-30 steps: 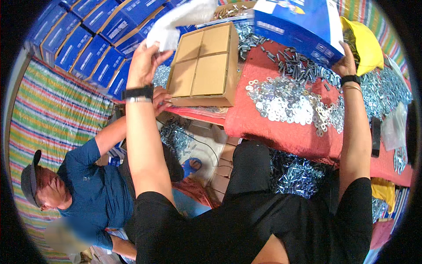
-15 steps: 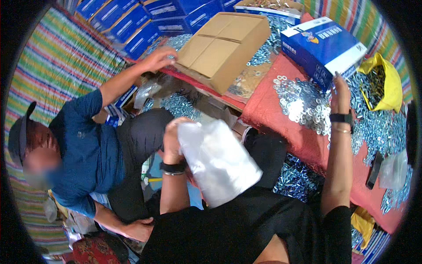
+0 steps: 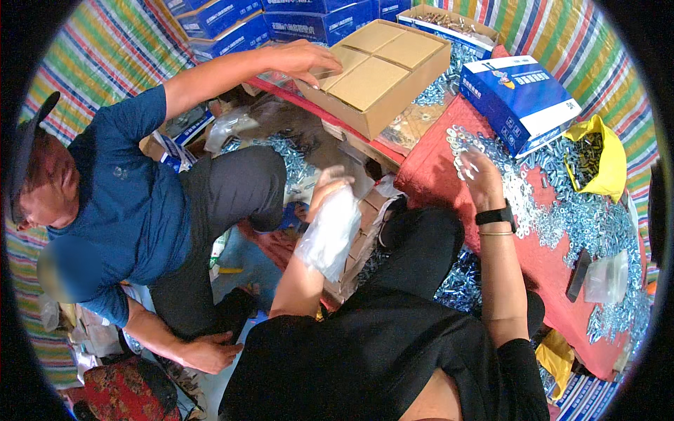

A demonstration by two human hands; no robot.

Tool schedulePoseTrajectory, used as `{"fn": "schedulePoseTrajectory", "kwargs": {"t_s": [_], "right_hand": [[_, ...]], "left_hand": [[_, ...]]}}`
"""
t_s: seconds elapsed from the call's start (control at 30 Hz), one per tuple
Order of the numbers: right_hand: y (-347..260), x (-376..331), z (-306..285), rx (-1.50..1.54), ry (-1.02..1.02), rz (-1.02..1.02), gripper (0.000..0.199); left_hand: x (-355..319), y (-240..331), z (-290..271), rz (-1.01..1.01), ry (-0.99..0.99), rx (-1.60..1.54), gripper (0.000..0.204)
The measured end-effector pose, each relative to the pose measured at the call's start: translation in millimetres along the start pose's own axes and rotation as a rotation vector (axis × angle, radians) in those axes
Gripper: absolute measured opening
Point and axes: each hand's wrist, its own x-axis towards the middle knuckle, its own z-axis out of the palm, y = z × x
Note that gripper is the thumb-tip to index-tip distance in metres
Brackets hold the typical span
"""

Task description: Sorting metal nuts and washers from piles on a table and packing them into plastic bags and cardboard boxes.

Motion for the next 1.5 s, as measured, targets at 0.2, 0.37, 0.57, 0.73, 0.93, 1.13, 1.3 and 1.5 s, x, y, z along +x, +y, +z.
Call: {"fn": "schedulePoseTrajectory", "kwargs": {"t_s": [0.2, 0.37, 0.57, 0.73, 0.93, 1.13, 1.3, 1.5], "right_hand": [[5.3, -4.6, 39.0, -0.153, -0.24, 0.096, 0.037], [13.4, 15.1, 88.5, -0.496, -0.404, -0.23, 0.04], [10.1, 34.4, 153.9, -1.453, -0.367, -1.104, 0.053], [20.9, 49.5, 166.1, -1.644, -0.334, -1.127, 0.043], [11.5, 73.2, 158.8, -1.773, -0.458, -1.172, 0.035], [-0.4, 90.6, 165.6, -1.683, -0.583, -1.152, 0.025], [-14.2, 117.2, 167.7, -1.611, -0.676, -1.109, 0.015], [-20.8, 119.6, 173.8, -1.781, -0.728, -0.916, 0.02]], "left_hand": [[28.3, 50.6, 113.5, 0.286, 0.416, 0.873, 0.059], [57.0, 54.2, 117.6, 0.398, 0.336, 1.172, 0.055], [63.1, 38.6, 126.0, 0.494, 0.493, 1.17, 0.036], [63.3, 34.4, 128.8, 0.576, 0.515, 1.188, 0.035], [61.2, 28.7, 122.7, 0.591, 0.484, 1.182, 0.036], [64.3, 34.3, 120.9, 0.535, 0.489, 1.164, 0.036], [67.3, 34.8, 124.7, 0.529, 0.479, 1.178, 0.036], [73.0, 29.4, 119.8, 0.575, 0.469, 1.156, 0.035]]}}
